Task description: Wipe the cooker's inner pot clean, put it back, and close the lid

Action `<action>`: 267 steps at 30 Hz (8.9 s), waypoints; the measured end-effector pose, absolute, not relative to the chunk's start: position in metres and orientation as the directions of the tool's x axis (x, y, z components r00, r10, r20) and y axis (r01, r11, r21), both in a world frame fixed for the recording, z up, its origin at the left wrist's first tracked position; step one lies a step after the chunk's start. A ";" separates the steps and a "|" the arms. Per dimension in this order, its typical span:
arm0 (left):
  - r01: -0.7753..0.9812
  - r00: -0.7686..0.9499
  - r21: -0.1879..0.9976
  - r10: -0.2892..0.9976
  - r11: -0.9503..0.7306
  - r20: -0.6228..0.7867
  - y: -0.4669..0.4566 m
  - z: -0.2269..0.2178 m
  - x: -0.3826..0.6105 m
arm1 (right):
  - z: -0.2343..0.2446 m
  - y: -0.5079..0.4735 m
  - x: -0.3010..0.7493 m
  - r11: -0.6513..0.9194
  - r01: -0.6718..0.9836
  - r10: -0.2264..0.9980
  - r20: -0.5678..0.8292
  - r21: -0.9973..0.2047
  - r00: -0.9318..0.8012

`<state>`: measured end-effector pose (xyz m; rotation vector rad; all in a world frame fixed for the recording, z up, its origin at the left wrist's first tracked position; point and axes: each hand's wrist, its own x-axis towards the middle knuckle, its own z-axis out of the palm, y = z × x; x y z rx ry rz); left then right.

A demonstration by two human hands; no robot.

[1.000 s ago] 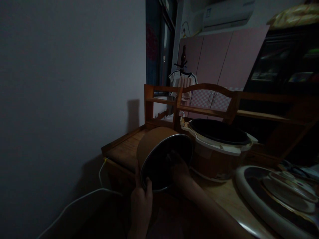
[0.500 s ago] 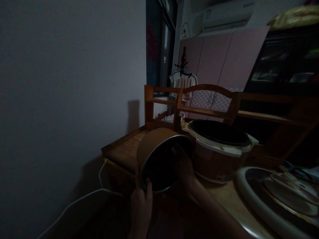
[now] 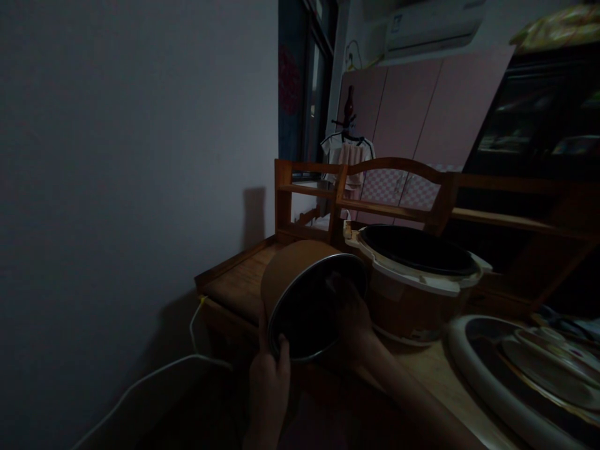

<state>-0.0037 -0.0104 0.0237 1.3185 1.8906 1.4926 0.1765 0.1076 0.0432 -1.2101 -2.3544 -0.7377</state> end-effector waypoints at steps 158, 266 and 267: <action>0.464 -0.486 0.885 0.844 0.032 0.225 -0.011 0.026 -0.001 | 0.017 0.029 0.195 0.527 0.836 0.718 0.445 0.154 -0.535; 0.307 0.417 0.543 0.623 -0.782 0.662 0.103 0.191 -0.043 | 0.032 0.104 0.125 0.467 0.884 0.842 0.322 -0.033 -0.433; 0.306 0.416 0.544 0.624 -0.781 0.661 0.103 0.191 -0.043 | 0.033 0.104 0.125 0.467 0.883 0.842 0.320 -0.035 -0.433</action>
